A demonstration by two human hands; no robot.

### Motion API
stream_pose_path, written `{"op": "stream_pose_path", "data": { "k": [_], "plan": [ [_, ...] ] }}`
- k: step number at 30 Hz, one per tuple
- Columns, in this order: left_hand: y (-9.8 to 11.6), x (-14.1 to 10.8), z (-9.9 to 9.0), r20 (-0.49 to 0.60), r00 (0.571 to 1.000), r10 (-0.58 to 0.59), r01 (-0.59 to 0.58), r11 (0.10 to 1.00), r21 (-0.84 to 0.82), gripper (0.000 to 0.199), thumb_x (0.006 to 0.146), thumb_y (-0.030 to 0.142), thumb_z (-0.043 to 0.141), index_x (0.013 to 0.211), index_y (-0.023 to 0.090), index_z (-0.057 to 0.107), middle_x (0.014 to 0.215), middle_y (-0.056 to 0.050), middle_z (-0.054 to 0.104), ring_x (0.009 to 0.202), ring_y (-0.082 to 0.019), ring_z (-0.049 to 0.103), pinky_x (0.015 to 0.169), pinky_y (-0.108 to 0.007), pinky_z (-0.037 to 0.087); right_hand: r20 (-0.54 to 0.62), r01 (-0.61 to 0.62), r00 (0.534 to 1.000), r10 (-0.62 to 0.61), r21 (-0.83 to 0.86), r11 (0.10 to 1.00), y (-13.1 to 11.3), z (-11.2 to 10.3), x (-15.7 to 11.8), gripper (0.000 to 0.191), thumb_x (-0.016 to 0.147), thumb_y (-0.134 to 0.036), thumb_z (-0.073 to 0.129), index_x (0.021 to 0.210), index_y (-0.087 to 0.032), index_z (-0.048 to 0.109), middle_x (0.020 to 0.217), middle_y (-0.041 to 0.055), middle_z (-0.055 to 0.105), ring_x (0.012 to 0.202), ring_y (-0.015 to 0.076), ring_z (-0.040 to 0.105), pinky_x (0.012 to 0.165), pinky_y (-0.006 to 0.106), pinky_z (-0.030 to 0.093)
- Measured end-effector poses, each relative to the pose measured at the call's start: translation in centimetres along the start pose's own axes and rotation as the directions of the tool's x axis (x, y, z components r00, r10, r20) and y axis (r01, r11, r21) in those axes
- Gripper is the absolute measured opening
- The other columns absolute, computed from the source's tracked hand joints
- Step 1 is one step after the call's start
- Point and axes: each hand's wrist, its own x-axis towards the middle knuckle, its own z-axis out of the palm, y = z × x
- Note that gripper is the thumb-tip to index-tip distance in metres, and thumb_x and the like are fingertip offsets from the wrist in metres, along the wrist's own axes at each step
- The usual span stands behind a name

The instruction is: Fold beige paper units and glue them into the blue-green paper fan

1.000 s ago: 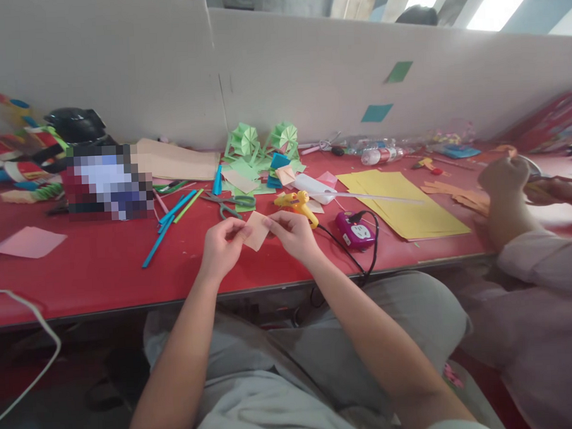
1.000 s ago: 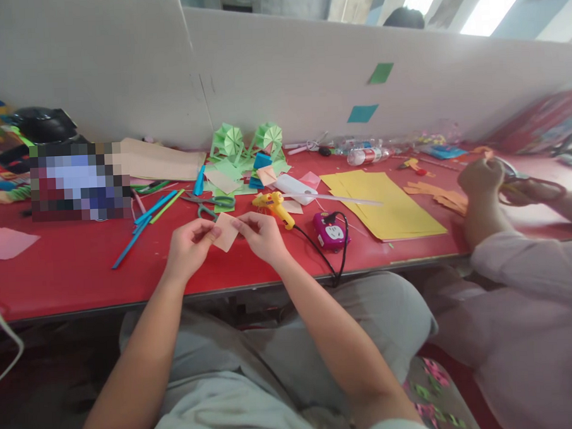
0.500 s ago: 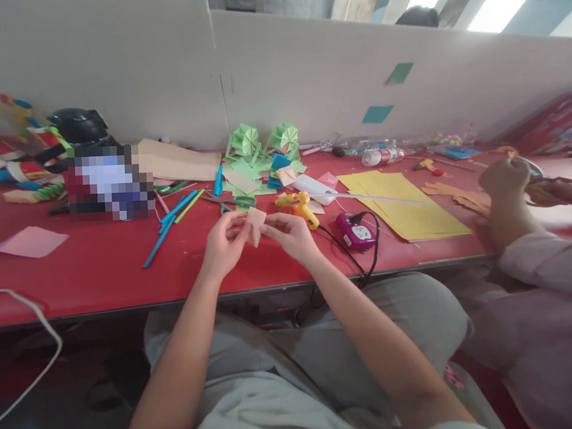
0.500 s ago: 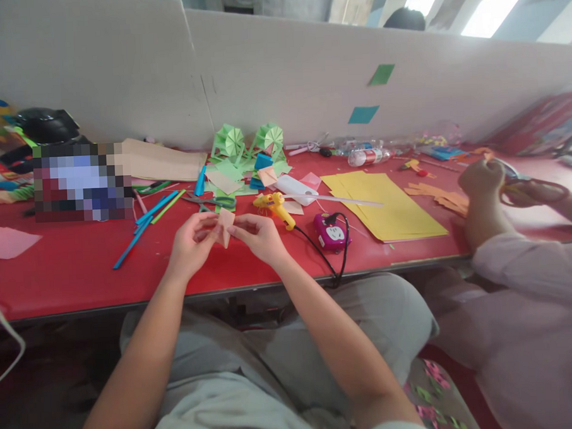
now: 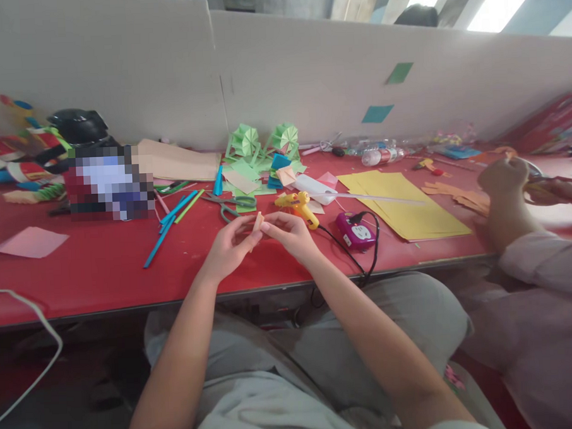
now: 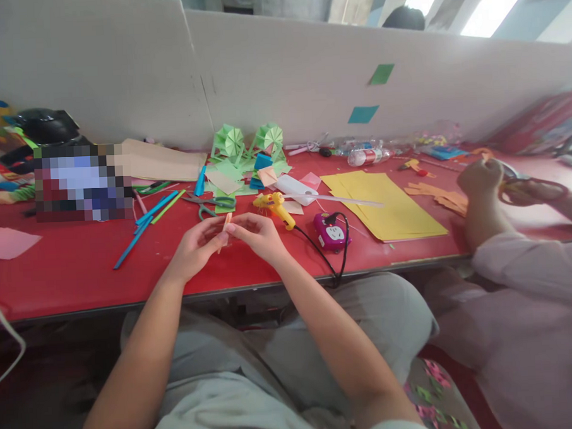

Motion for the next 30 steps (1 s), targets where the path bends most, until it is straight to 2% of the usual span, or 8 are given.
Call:
{"op": "stream_pose_path", "data": {
  "k": [5,12,15,18,22,25,27,30],
  "plan": [
    [0.4,-0.3,0.1,-0.03,1.0,0.009,-0.005,0.993,0.122,0.054,0.081,0.047,0.076,0.127,0.019,0.066,0.117,-0.01,0.072,0.105,-0.028,0.069,0.085,-0.033,0.056,-0.032,-0.006,0.999,0.006,0.002,1.0,0.0,0.0,0.0,0.036,0.072,-0.05,0.083,0.089,-0.02,0.074,0.085,0.0026,0.077,0.082,0.0204,0.072,0.08,0.036,0.062],
    [0.2,-0.1,-0.3,-0.154,0.988,0.005,0.023,0.983,0.18,0.049,0.085,0.052,0.07,0.117,0.015,0.07,0.108,-0.011,0.075,0.102,-0.03,0.069,0.082,-0.034,0.055,-0.046,0.02,0.999,-0.022,-0.029,0.999,0.9,-0.6,0.3,0.033,0.08,-0.048,0.075,0.097,-0.02,0.071,0.083,0.0021,0.071,0.079,0.0187,0.068,0.077,0.036,0.06],
    [-0.1,0.1,-0.4,-0.223,0.975,-0.026,0.054,0.991,0.122,0.046,0.081,0.046,0.074,0.113,0.013,0.07,0.105,-0.011,0.076,0.101,-0.03,0.07,0.085,-0.037,0.056,-0.142,0.094,0.983,-0.118,-0.168,0.981,1.3,-0.8,0.5,0.035,0.081,-0.045,0.072,0.106,-0.02,0.067,0.079,0.0009,0.066,0.074,0.0169,0.064,0.07,0.032,0.057],
    [-0.2,0.2,-0.4,-0.212,0.976,-0.048,0.064,0.995,0.073,0.046,0.076,0.038,0.079,0.114,0.013,0.069,0.103,-0.011,0.076,0.097,-0.029,0.071,0.086,-0.038,0.056,-0.244,0.156,0.94,-0.24,-0.321,0.934,1.5,-0.6,0.4,0.034,0.079,-0.04,0.075,0.103,-0.021,0.061,0.089,0.0028,0.066,0.077,0.0166,0.063,0.068,0.03,0.054],
    [-0.2,0.2,-0.5,-0.219,0.975,0.033,-0.004,0.991,0.132,0.056,0.072,0.032,0.081,0.124,0.018,0.064,0.111,-0.009,0.073,0.097,-0.026,0.069,0.08,-0.032,0.055,-0.136,0.197,0.95,-0.28,-0.437,0.878,1.1,0.0,-0.1,0.03,0.082,-0.046,0.072,0.097,-0.021,0.064,0.105,0.0081,0.068,0.094,0.0202,0.066,0.073,0.03,0.055],
    [-0.1,0.2,-0.5,-0.221,0.971,0.088,-0.049,0.984,0.172,0.064,0.069,0.027,0.081,0.129,0.022,0.06,0.114,-0.007,0.07,0.092,-0.023,0.068,0.073,-0.029,0.054,-0.027,0.224,0.963,-0.269,-0.472,0.852,0.8,0.3,-0.4,0.046,0.074,-0.048,0.08,0.109,-0.021,0.066,0.122,0.0112,0.066,0.109,0.0246,0.065,0.082,0.033,0.055],
    [-0.1,0.2,-0.5,-0.246,0.965,0.092,-0.05,0.984,0.169,0.053,0.07,0.026,0.079,0.12,0.022,0.063,0.108,-0.006,0.07,0.089,-0.022,0.068,0.07,-0.027,0.053,0.0,0.222,0.968,-0.25,-0.459,0.86,0.9,0.3,-0.4,0.052,0.075,-0.047,0.08,0.117,-0.021,0.064,0.126,0.0117,0.066,0.112,0.0254,0.065,0.088,0.035,0.055],
    [-0.3,0.3,-0.6,-0.286,0.957,0.044,-0.014,0.994,0.106,0.031,0.075,0.028,0.074,0.103,0.02,0.064,0.098,-0.006,0.071,0.088,-0.022,0.068,0.07,-0.027,0.051,-0.029,0.176,0.978,-0.205,-0.406,0.897,1.0,0.0,-0.2,0.041,0.087,-0.048,0.066,0.115,-0.02,0.067,0.116,0.0106,0.072,0.106,0.0242,0.068,0.086,0.035,0.056]
  ]
}}
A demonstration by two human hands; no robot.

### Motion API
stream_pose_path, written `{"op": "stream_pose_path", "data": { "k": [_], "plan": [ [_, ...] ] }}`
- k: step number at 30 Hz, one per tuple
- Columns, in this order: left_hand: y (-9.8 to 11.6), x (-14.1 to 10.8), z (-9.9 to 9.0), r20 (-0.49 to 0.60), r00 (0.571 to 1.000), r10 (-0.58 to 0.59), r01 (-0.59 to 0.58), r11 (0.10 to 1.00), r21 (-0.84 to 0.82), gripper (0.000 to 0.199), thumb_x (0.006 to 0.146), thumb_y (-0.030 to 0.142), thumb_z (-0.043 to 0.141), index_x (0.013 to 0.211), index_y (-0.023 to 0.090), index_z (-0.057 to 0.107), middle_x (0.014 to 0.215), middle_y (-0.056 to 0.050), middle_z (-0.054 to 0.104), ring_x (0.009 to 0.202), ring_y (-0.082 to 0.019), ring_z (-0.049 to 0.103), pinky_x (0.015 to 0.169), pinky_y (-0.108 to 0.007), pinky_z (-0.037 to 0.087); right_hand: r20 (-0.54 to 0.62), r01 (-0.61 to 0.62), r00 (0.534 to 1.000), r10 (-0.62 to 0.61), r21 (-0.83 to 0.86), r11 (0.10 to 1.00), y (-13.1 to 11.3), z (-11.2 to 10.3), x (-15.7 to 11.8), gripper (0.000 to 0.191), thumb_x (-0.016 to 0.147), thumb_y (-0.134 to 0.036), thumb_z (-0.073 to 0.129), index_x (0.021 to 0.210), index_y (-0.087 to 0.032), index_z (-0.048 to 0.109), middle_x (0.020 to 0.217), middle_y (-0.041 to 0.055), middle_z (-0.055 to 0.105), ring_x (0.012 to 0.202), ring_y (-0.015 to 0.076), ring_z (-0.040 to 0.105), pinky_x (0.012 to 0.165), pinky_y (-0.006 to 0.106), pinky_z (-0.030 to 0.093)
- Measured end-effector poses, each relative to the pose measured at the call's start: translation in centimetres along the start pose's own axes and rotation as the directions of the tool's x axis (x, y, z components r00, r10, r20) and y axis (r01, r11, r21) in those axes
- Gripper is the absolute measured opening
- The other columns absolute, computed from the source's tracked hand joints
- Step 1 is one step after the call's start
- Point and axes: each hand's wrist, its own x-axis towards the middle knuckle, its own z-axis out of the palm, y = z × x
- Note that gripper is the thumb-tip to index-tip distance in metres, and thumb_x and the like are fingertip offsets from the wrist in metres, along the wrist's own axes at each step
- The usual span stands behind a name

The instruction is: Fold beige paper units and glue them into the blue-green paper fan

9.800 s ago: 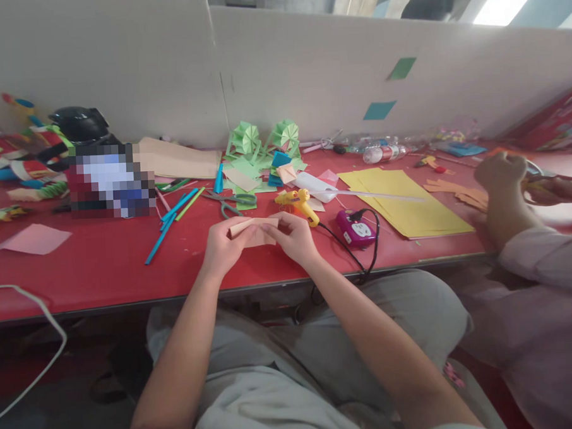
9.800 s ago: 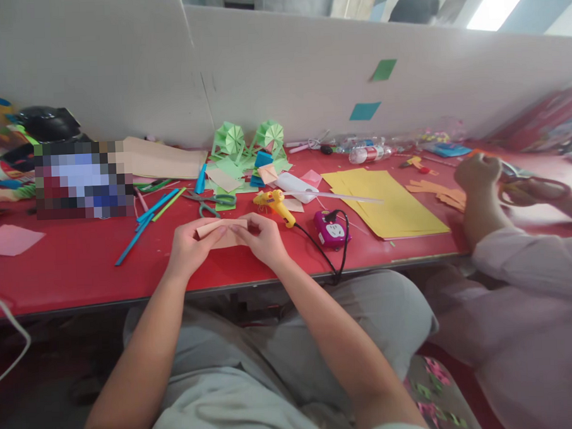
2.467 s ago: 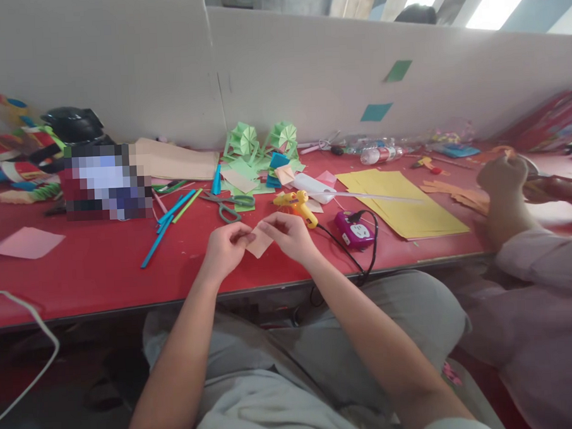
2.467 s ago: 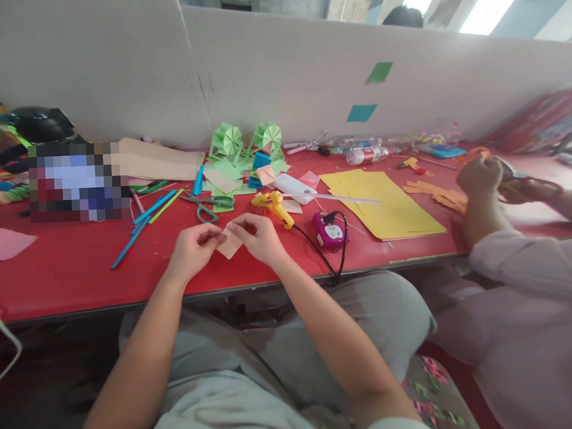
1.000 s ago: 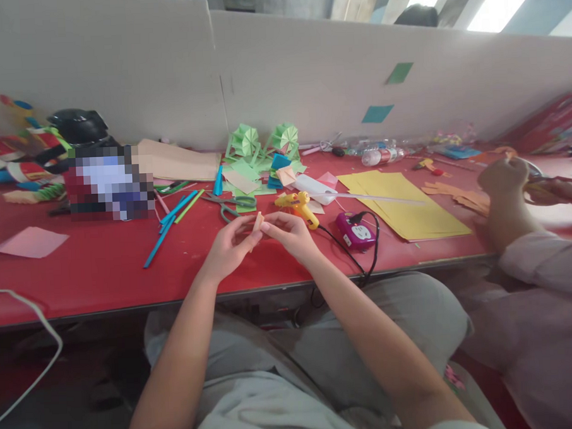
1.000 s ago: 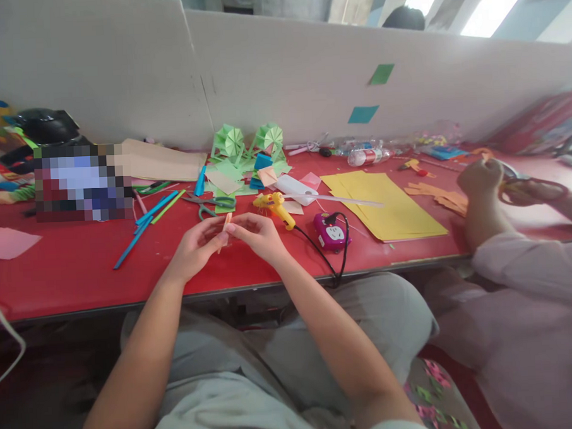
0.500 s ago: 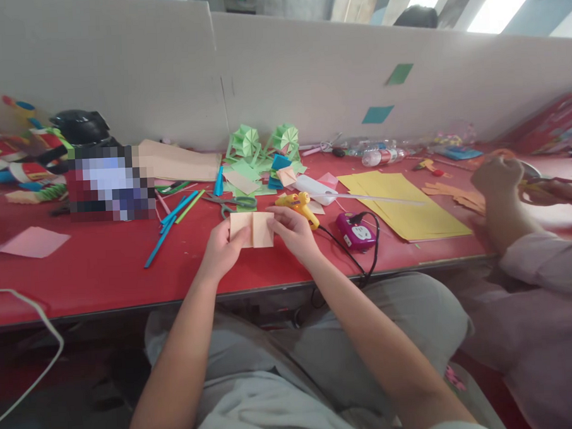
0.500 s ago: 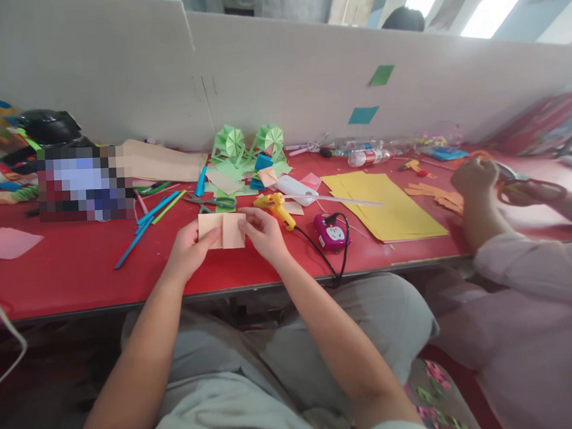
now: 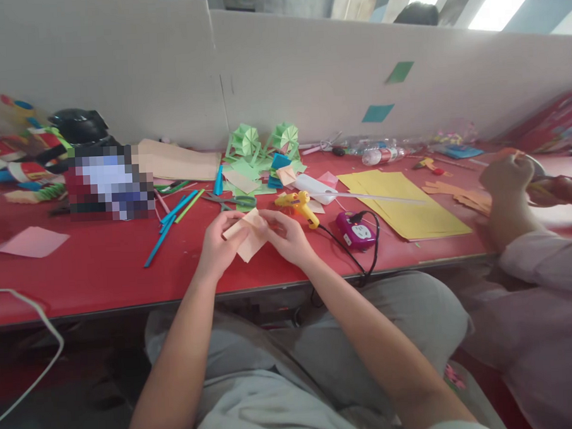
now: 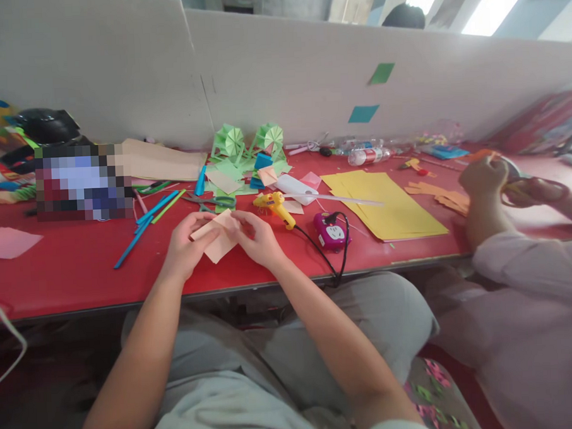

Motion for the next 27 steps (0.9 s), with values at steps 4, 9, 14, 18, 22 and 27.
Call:
{"op": "stream_pose_path", "data": {
  "k": [4,9,14,18,22,27],
  "plan": [
    [-0.4,0.3,0.0,-0.033,0.996,-0.081,0.08,0.997,-0.016,0.029,0.073,0.03,0.075,0.096,0.018,0.062,0.092,-0.006,0.071,0.088,-0.023,0.068,0.071,-0.029,0.049,-0.079,-0.015,0.997,0.015,0.001,1.0,0.1,-0.4,0.2,0.035,0.093,-0.05,0.058,0.101,-0.019,0.072,0.1,0.0076,0.076,0.094,0.0229,0.069,0.081,0.035,0.055],
    [-0.6,0.3,-0.2,0.031,0.996,-0.082,0.08,0.996,0.035,0.033,0.067,0.025,0.077,0.091,0.019,0.055,0.09,-0.002,0.065,0.084,-0.019,0.065,0.068,-0.026,0.047,-0.112,-0.023,0.994,0.02,-0.021,1.0,-0.2,-0.6,0.2,0.037,0.092,-0.054,0.058,0.084,-0.019,0.067,0.079,0.0036,0.069,0.076,0.0184,0.061,0.069,0.031,0.05],
    [-0.2,0.2,-0.2,0.126,0.986,-0.106,0.106,0.994,0.008,0.036,0.067,0.027,0.077,0.086,0.021,0.047,0.082,0.002,0.061,0.069,-0.015,0.061,0.06,-0.023,0.045,-0.17,-0.04,0.985,0.038,-0.012,0.999,-0.2,-0.7,0.4,0.039,0.09,-0.057,0.059,0.08,-0.02,0.066,0.074,0.0025,0.064,0.072,0.0179,0.058,0.066,0.031,0.049],
    [0.0,0.0,-0.3,0.21,0.967,-0.144,0.165,0.983,-0.084,0.044,0.066,0.026,0.079,0.098,0.023,0.048,0.101,-0.001,0.066,0.071,-0.015,0.066,0.062,-0.026,0.051,-0.272,-0.036,0.962,0.034,-0.004,0.999,0.0,-0.9,0.5,0.03,0.088,-0.049,0.064,0.085,-0.02,0.07,0.081,0.0046,0.07,0.075,0.0196,0.062,0.069,0.033,0.051],
    [0.1,-0.3,-0.6,0.308,0.938,-0.16,0.175,0.984,-0.019,0.041,0.069,0.028,0.078,0.106,0.022,0.06,0.102,-0.005,0.07,0.075,-0.019,0.07,0.06,-0.026,0.051,-0.322,-0.046,0.946,0.047,0.011,0.999,0.4,-1.2,0.6,0.023,0.085,-0.042,0.069,0.089,-0.02,0.073,0.087,0.0061,0.074,0.079,0.0211,0.066,0.073,0.035,0.054],
    [0.3,-0.5,-0.8,0.254,0.937,-0.24,0.252,0.968,-0.014,0.048,0.071,0.03,0.078,0.116,0.02,0.068,0.08,-0.005,0.073,0.072,-0.023,0.07,0.058,-0.029,0.052,-0.2,-0.049,0.979,0.045,-0.016,0.999,0.6,-1.6,0.6,0.027,0.079,-0.041,0.075,0.095,-0.02,0.076,0.096,0.0074,0.076,0.087,0.0224,0.068,0.082,0.038,0.055]
  ]
}}
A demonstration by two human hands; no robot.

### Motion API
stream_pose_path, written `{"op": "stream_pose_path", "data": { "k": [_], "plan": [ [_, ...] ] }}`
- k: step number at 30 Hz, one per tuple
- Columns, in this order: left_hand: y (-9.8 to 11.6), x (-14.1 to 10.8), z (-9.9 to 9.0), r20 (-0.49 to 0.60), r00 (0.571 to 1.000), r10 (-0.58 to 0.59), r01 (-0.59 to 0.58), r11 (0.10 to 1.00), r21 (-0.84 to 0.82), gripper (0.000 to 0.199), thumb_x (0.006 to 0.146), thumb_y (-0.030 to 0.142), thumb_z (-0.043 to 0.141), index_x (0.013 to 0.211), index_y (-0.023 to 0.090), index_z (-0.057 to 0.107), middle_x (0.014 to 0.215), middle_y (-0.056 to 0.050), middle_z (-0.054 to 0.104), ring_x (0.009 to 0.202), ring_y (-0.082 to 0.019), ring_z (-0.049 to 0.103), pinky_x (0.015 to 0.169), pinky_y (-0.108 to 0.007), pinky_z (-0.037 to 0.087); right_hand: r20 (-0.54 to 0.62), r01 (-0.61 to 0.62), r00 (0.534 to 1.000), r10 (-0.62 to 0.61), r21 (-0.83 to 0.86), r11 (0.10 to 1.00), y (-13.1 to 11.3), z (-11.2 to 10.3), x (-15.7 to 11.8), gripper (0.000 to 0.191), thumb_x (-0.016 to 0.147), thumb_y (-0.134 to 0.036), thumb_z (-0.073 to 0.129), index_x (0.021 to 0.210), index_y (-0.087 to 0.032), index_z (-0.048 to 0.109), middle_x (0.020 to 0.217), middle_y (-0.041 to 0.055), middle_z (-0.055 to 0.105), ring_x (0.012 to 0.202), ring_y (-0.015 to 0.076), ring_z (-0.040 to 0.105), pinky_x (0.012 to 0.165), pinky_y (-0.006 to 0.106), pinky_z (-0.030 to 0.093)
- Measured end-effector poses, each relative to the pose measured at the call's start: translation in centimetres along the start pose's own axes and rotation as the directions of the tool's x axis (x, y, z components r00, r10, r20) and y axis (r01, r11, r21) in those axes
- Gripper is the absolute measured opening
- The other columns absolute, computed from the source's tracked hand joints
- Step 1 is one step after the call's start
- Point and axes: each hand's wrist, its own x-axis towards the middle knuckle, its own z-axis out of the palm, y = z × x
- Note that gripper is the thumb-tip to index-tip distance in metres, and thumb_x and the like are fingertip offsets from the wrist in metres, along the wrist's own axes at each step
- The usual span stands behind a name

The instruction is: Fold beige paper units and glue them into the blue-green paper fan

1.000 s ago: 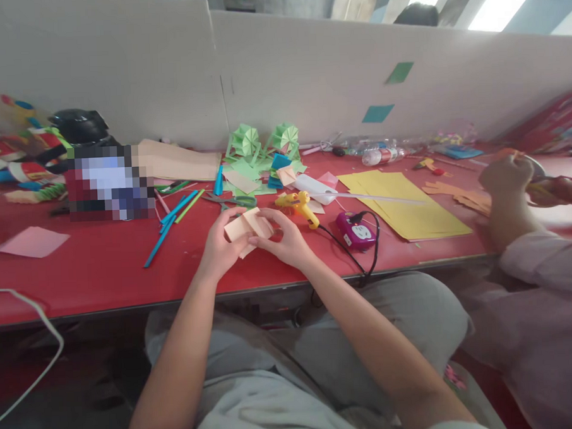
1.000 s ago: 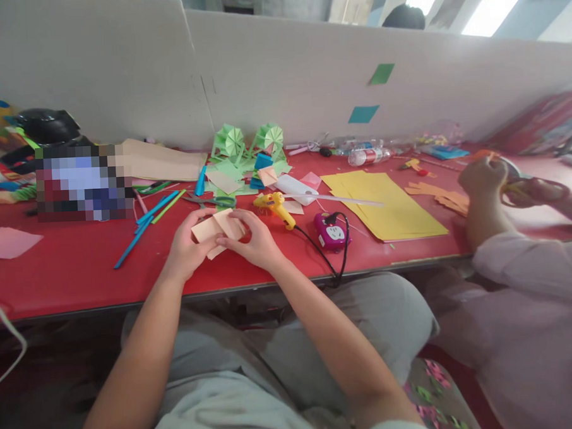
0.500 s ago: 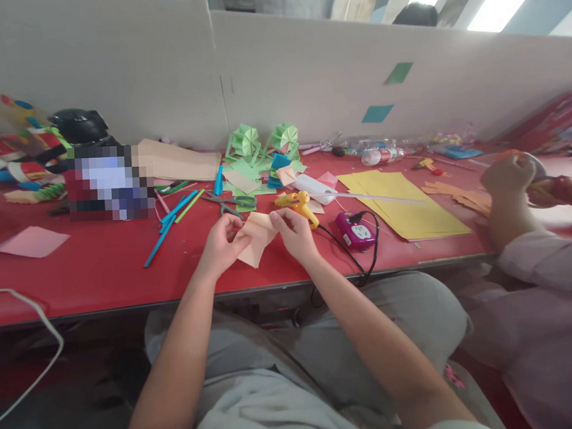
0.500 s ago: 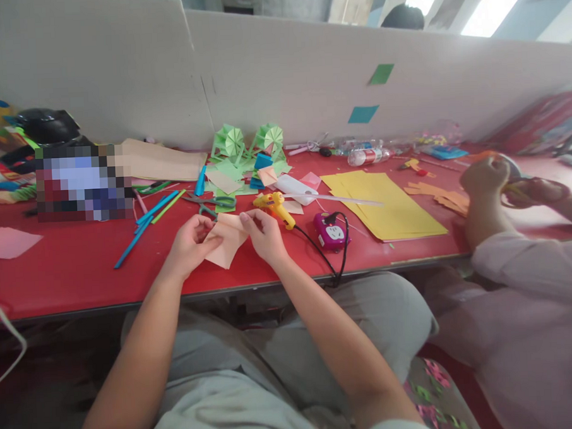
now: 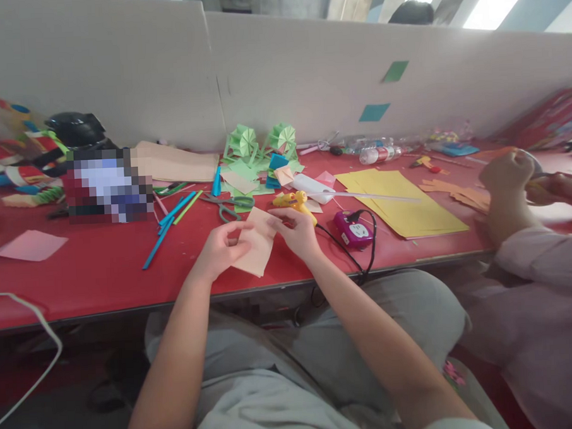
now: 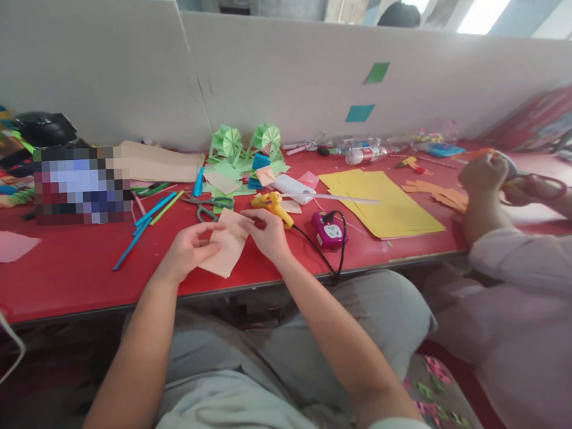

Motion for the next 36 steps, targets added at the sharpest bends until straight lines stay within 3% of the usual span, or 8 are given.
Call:
{"op": "stream_pose_path", "data": {
  "k": [5,10,15,18,28,32,36],
  "plan": [
    [-0.6,0.3,-0.1,-0.082,0.996,0.045,-0.045,0.999,-0.002,0.04,0.072,0.041,0.081,0.104,0.018,0.075,0.09,-0.008,0.075,0.073,-0.023,0.07,0.059,-0.03,0.052,0.016,0.072,0.997,-0.071,-0.055,0.996,0.0,-0.1,-0.1,0.02,0.082,-0.04,0.072,0.09,-0.021,0.075,0.093,0.0066,0.076,0.084,0.0226,0.068,0.082,0.039,0.055],
    [-1.3,0.8,-0.2,-0.072,0.994,0.088,-0.085,0.996,0.037,0.034,0.075,0.04,0.08,0.1,0.019,0.076,0.096,-0.009,0.076,0.085,-0.023,0.07,0.071,-0.031,0.053,0.044,0.134,0.991,-0.13,-0.119,0.984,-0.2,0.1,-0.4,0.017,0.09,-0.039,0.065,0.089,-0.023,0.072,0.089,0.0058,0.073,0.082,0.0222,0.066,0.078,0.038,0.055],
    [-1.4,1.1,-0.1,-0.118,0.986,0.116,-0.11,0.992,0.057,0.035,0.073,0.04,0.081,0.098,0.016,0.075,0.103,-0.012,0.076,0.099,-0.026,0.07,0.085,-0.036,0.054,0.008,0.341,0.935,-0.354,-0.294,0.893,-0.7,0.2,-0.6,0.016,0.092,-0.036,0.064,0.085,-0.025,0.073,0.098,0.0086,0.067,0.096,0.025,0.064,0.089,0.041,0.053],
    [-1.4,1.0,-0.1,-0.128,0.985,0.113,-0.109,0.993,0.042,0.036,0.073,0.04,0.081,0.099,0.016,0.074,0.106,-0.013,0.076,0.103,-0.027,0.07,0.089,-0.037,0.053,0.001,0.375,0.916,-0.401,-0.354,0.857,-0.8,0.2,-0.7,0.016,0.093,-0.034,0.063,0.084,-0.025,0.074,0.093,0.0083,0.065,0.092,0.0244,0.063,0.085,0.04,0.053],
    [-0.8,0.8,0.0,-0.124,0.982,0.144,-0.131,0.985,0.109,0.036,0.075,0.042,0.078,0.1,0.017,0.074,0.102,-0.012,0.077,0.1,-0.027,0.07,0.086,-0.036,0.054,0.1,0.281,0.96,-0.262,-0.372,0.885,-0.3,0.3,-0.6,0.015,0.095,-0.031,0.056,0.087,-0.023,0.066,0.089,0.0071,0.071,0.085,0.0237,0.063,0.083,0.04,0.05],
    [-0.9,0.9,0.1,-0.124,0.975,0.187,-0.17,0.976,0.134,0.028,0.078,0.039,0.075,0.096,0.018,0.07,0.098,-0.009,0.075,0.097,-0.025,0.07,0.085,-0.034,0.052,0.091,0.192,0.98,-0.177,-0.195,0.962,0.0,0.6,-0.7,0.016,0.091,-0.036,0.062,0.097,-0.022,0.065,0.095,0.0064,0.072,0.084,0.021,0.065,0.076,0.034,0.053],
    [-1.3,1.2,0.1,-0.167,0.968,0.188,-0.17,0.979,0.113,0.024,0.077,0.034,0.075,0.089,0.02,0.059,0.084,-0.003,0.07,0.088,-0.022,0.069,0.076,-0.029,0.05,0.125,0.156,0.981,-0.146,-0.067,0.986,-0.2,0.8,-0.9,0.027,0.087,-0.038,0.068,0.107,-0.021,0.064,0.104,0.0075,0.072,0.09,0.0208,0.068,0.081,0.034,0.055]
  ]
}}
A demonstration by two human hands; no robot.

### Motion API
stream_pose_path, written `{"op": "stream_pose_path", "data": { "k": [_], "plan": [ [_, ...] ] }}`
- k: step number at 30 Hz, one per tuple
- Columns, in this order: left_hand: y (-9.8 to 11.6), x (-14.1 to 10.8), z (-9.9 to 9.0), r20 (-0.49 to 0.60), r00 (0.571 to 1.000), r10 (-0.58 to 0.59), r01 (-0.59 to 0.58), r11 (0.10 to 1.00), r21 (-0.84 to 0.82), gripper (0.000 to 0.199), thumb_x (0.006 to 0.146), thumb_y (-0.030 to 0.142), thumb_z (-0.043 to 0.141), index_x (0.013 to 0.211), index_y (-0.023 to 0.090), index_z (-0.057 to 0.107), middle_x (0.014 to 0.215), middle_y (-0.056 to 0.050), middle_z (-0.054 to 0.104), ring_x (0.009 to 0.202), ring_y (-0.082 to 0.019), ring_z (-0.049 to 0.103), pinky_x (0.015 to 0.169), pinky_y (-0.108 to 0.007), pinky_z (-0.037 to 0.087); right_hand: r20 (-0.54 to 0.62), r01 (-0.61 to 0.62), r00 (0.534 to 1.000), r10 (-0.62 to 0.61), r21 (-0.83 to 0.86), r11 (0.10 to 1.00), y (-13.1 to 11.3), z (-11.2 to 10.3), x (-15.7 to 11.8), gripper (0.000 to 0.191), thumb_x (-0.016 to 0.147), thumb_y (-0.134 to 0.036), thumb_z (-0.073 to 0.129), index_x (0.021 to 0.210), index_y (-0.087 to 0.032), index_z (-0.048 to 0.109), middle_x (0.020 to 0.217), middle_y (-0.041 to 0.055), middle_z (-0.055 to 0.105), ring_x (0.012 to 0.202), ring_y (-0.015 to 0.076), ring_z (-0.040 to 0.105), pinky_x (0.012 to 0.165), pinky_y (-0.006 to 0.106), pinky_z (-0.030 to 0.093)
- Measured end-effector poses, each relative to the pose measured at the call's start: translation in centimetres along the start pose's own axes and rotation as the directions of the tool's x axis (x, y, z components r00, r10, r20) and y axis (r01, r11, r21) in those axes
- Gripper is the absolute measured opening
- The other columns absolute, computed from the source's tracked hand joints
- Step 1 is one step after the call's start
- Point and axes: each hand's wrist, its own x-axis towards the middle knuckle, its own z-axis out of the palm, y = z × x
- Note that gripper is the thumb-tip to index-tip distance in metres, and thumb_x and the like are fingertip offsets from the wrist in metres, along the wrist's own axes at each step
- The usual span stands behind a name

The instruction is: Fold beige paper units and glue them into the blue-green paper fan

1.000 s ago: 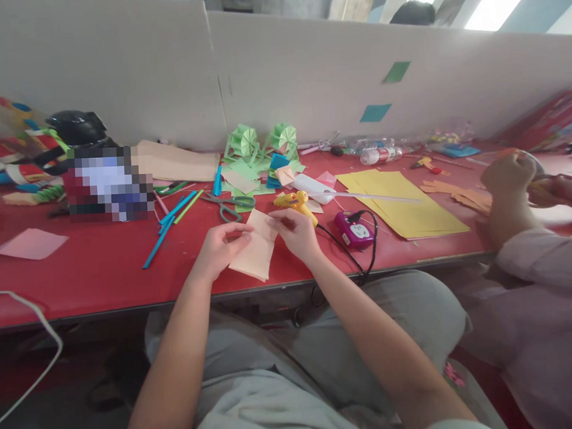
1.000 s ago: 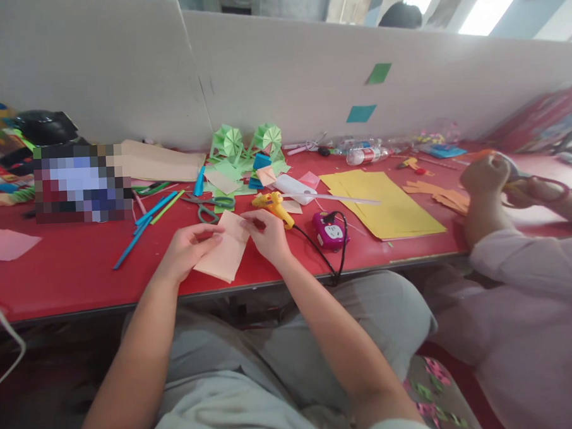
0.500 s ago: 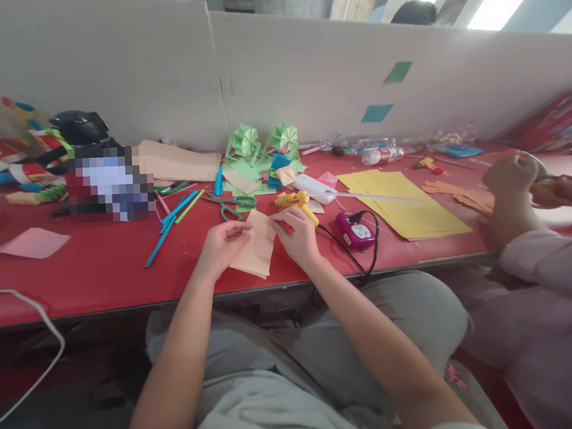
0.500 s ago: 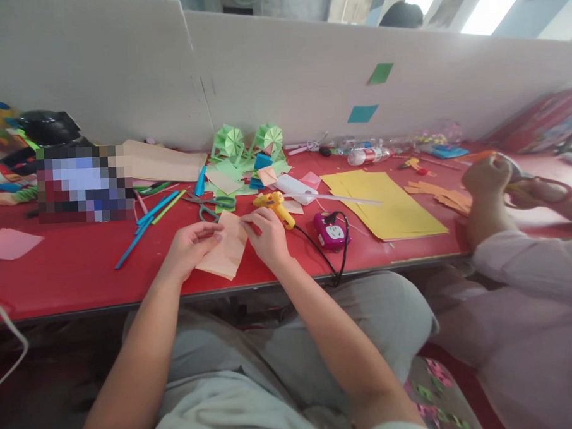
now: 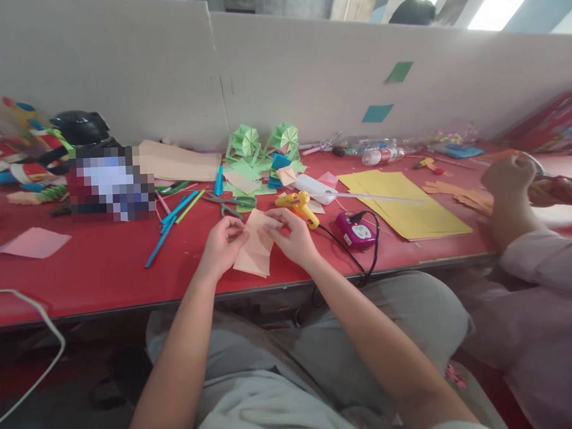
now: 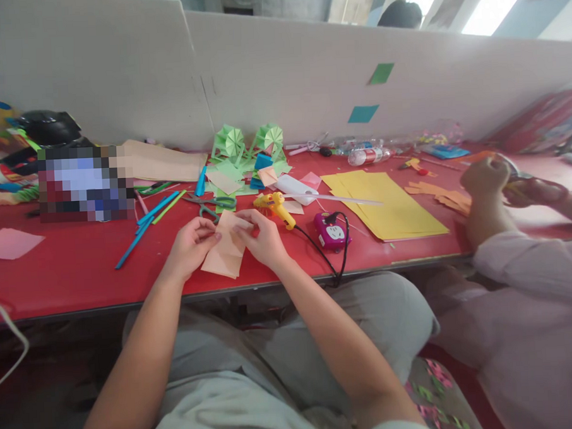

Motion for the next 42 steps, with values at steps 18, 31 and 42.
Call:
{"op": "stream_pose_path", "data": {
  "k": [18,31,42],
  "plan": [
    [0.5,0.0,0.2,-0.031,0.997,-0.065,0.054,0.958,-0.28,0.045,0.072,0.054,0.081,0.091,0.015,0.074,0.085,-0.007,0.074,0.078,-0.018,0.067,0.071,-0.027,0.051,0.176,0.4,0.914,-0.365,-0.249,0.882,-1.0,0.7,-0.4,0.01,0.088,-0.017,0.056,0.088,-0.021,0.065,0.096,0.0081,0.073,0.098,0.0222,0.066,0.083,0.036,0.051],
    [0.3,0.3,0.1,-0.277,0.961,0.017,-0.092,0.962,-0.259,0.04,0.074,0.049,0.081,0.093,0.015,0.076,0.087,-0.009,0.077,0.079,-0.021,0.07,0.069,-0.027,0.052,0.113,0.37,0.929,-0.352,-0.296,0.88,-1.3,0.9,-0.5,0.015,0.092,-0.036,0.067,0.088,-0.022,0.072,0.126,0.0137,0.064,0.116,0.0255,0.06,0.097,0.045,0.053],
    [1.1,0.0,0.1,-0.053,0.998,-0.019,-0.007,0.889,-0.458,0.034,0.076,0.036,0.081,0.105,0.02,0.072,0.104,-0.008,0.073,0.097,-0.023,0.07,0.08,-0.033,0.058,0.053,0.002,0.999,-0.007,0.101,0.995,-0.5,0.6,-0.2,0.022,0.089,-0.041,0.067,0.098,-0.02,0.067,0.108,0.0102,0.071,0.1,0.0221,0.068,0.085,0.035,0.055]
  ]
}}
